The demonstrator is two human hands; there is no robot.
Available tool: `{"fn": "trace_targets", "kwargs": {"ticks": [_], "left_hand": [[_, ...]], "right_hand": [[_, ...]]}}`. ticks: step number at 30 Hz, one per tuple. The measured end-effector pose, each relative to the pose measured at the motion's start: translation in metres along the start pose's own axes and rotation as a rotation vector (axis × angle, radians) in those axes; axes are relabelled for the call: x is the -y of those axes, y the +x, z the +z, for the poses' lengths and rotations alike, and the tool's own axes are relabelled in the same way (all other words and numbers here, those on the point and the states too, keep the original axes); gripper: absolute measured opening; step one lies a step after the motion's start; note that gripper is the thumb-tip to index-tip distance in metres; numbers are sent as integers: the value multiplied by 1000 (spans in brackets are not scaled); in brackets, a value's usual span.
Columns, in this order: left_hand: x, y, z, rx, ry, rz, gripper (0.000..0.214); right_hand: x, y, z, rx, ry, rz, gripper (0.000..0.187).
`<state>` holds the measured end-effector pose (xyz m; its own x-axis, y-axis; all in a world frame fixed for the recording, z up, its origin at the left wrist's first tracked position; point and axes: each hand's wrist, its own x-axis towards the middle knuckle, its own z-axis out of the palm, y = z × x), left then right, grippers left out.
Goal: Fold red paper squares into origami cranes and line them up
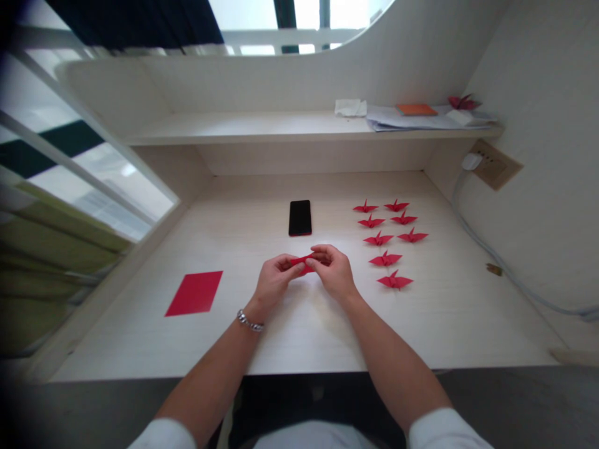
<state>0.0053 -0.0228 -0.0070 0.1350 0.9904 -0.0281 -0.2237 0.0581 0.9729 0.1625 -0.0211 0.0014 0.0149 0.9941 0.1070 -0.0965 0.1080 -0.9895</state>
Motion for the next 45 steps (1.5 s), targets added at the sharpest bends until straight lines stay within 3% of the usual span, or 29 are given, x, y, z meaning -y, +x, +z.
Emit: {"fn": "trace_targets", "kwargs": {"ticks": [10, 26, 45], "left_hand": [[-6, -2, 1, -75, 143, 62, 24], [-2, -2, -1, -85, 167, 49, 26], [0, -3, 3, -120, 146, 17, 35]], "right_hand": [[-1, 0, 1, -26, 12, 4, 33], [-7, 3, 0, -24, 97, 63, 29], [-2, 0, 7, -117, -10, 67, 29]]}}
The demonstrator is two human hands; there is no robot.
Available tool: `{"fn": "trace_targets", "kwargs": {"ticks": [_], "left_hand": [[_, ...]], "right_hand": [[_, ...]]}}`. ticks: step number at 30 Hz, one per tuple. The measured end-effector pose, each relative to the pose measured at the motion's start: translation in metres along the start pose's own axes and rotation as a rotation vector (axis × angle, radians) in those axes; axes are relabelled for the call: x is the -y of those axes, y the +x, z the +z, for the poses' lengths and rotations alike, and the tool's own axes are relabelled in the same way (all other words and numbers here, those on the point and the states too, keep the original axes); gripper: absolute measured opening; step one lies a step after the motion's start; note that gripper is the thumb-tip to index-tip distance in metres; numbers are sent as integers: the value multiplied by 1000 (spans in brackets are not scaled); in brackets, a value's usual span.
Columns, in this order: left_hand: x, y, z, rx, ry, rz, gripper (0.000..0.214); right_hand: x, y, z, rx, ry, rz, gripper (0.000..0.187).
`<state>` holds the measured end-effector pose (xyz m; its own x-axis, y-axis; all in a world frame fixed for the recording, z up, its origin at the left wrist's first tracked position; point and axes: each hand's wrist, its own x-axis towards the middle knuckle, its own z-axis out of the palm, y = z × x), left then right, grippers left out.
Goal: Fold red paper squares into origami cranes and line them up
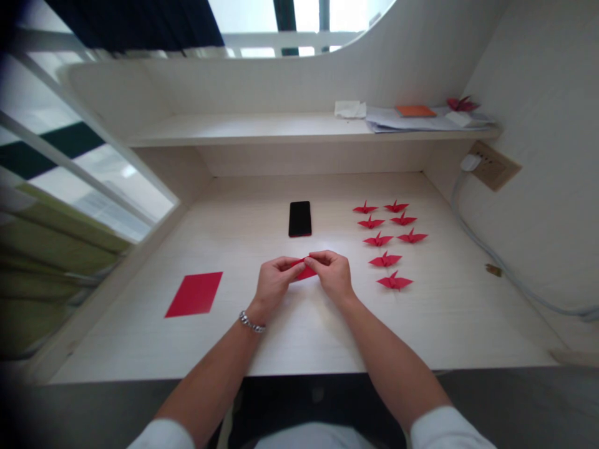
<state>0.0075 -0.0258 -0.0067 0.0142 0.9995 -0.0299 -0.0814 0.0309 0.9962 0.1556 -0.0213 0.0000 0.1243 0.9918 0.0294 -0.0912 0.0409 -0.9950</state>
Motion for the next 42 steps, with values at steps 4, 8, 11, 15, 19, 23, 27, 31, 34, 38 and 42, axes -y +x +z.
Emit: {"fn": "trace_targets", "kwargs": {"ticks": [4, 8, 11, 15, 19, 23, 27, 31, 34, 38, 42], "left_hand": [[0, 1, 2, 25, -91, -83, 38], [0, 2, 2, 7, -201, -125, 37], [-1, 3, 2, -10, -236, -121, 39], [-3, 3, 3, -6, -259, -146, 48], [-2, 1, 3, 99, -141, -171, 39], [-1, -1, 4, 85, -85, -144, 34], [-4, -2, 4, 116, -77, -162, 33], [-8, -2, 3, 169, 8, -172, 34], [-7, 0, 1, 163, 24, -164, 33], [-3, 0, 0, 217, -5, -188, 32], [-1, 0, -1, 197, -29, -168, 33]], "right_hand": [[-3, 2, 0, -30, 20, 1, 29], [-6, 4, 1, -55, 42, 22, 30], [-7, 5, 1, -64, 63, 28, 30], [-9, 8, -3, -95, 98, 29, 29], [-11, 9, -5, -113, 111, 33, 29], [-12, 8, -3, -112, 89, 20, 29], [-12, 9, -4, -112, 68, 6, 30], [-11, 10, -5, -115, 50, 2, 33], [-10, 9, -5, -96, 37, 1, 33], [-8, 8, -6, -58, 2, 8, 33], [-5, 8, -7, -12, 40, 47, 37]]}}
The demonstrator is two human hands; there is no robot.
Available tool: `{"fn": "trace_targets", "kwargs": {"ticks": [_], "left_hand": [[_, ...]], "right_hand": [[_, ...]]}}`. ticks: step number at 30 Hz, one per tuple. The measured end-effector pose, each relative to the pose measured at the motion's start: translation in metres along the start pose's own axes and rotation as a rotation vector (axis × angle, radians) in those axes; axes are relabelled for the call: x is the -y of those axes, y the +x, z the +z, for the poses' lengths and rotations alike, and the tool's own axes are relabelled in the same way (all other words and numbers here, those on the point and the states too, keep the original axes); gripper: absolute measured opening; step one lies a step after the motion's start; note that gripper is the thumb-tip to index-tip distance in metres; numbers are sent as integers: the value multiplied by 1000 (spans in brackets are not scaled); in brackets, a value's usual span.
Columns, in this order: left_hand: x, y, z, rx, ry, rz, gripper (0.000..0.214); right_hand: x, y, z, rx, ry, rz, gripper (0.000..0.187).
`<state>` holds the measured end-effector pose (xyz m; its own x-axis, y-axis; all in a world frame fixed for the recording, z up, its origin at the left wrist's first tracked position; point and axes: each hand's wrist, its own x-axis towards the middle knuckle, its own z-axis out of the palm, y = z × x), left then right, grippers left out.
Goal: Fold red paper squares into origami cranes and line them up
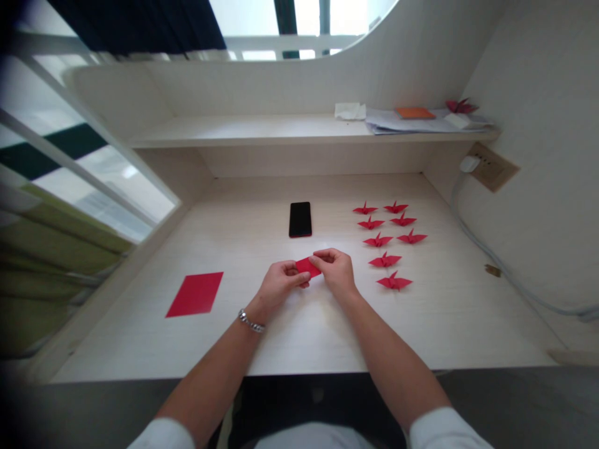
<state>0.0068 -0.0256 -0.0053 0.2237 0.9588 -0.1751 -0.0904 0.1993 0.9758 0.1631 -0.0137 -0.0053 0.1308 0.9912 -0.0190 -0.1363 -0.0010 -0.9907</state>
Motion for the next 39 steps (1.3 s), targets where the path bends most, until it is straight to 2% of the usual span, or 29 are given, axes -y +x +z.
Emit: {"fn": "trace_targets", "kwargs": {"ticks": [4, 9, 16, 24, 32, 35, 39], "left_hand": [[-1, 2, -2, -111, -121, 62, 37], [-1, 3, 0, -168, -174, 118, 42], [3, 3, 3, -154, -157, 124, 42], [3, 3, 5, -163, -185, 98, 39], [5, 5, 2, -203, -189, 90, 42], [7, 5, 1, -206, -177, 103, 41], [7, 5, 3, -199, -133, 103, 37]], "right_hand": [[4, -3, 4, 86, 51, 92, 44], [4, -8, 10, 196, -42, 26, 34], [-4, -5, 7, 133, -115, 28, 32], [-1, -6, 8, 128, -21, 97, 31], [3, -3, 5, 139, 35, 130, 41], [2, -1, 4, 120, 13, 101, 41], [-3, -1, 6, 157, -82, 49, 35]]}}
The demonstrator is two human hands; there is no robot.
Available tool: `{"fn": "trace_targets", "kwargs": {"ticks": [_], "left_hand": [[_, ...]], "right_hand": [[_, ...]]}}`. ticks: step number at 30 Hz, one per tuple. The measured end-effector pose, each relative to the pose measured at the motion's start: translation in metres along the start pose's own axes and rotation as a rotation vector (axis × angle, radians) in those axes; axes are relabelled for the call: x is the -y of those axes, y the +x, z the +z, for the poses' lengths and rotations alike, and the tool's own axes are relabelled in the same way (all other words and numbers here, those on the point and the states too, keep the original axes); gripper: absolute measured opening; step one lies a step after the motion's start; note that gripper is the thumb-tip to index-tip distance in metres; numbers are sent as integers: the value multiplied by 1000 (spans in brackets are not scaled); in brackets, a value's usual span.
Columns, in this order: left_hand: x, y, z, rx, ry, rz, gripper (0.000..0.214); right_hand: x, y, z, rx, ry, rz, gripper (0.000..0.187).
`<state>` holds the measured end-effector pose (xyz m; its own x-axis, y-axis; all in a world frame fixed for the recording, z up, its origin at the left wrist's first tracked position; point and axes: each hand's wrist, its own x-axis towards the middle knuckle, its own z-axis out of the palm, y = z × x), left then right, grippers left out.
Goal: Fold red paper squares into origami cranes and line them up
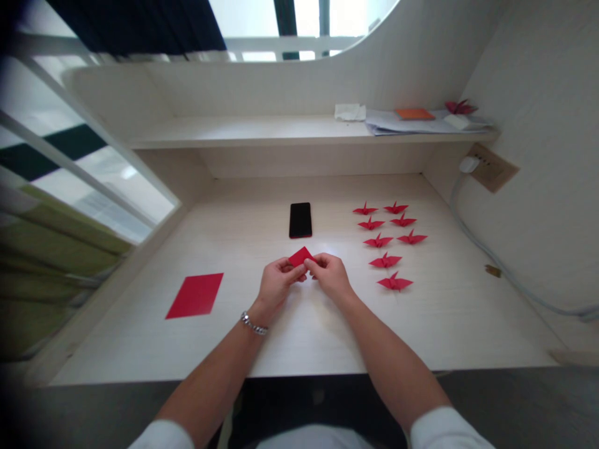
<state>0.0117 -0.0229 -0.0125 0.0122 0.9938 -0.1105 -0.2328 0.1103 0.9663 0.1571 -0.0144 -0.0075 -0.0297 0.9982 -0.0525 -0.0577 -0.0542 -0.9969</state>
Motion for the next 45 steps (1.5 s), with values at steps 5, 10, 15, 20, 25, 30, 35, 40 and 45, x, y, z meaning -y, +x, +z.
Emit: {"fn": "trace_targets", "kwargs": {"ticks": [5, 10, 15, 20, 25, 30, 35, 40, 45], "left_hand": [[-3, -2, 3, 12, 32, -22, 37], [-4, -4, 5, 66, 100, -38, 33], [-6, -7, 6, 106, 157, -41, 31], [-7, -8, 7, 111, 165, -67, 31], [-6, -7, 7, 133, 93, -76, 33], [-5, -5, 5, 93, 25, -67, 35], [-2, -4, 3, 85, 34, -72, 34], [0, -2, 0, 79, 103, 2, 32], [0, -1, -1, 89, 137, 4, 31]], "right_hand": [[-1, -1, 0, -7, -14, 10, 32], [2, -1, -3, 15, 24, 0, 33], [-5, 3, -3, -7, 123, 41, 30], [-5, 4, -3, -65, 97, -12, 26], [-2, 4, -7, -80, 92, -27, 23], [-6, 6, -7, -92, 82, -10, 27], [-8, 6, -7, -87, 68, -17, 26], [-9, 7, -6, -81, 68, -5, 28], [-6, 6, -8, -108, 37, -65, 29]]}}
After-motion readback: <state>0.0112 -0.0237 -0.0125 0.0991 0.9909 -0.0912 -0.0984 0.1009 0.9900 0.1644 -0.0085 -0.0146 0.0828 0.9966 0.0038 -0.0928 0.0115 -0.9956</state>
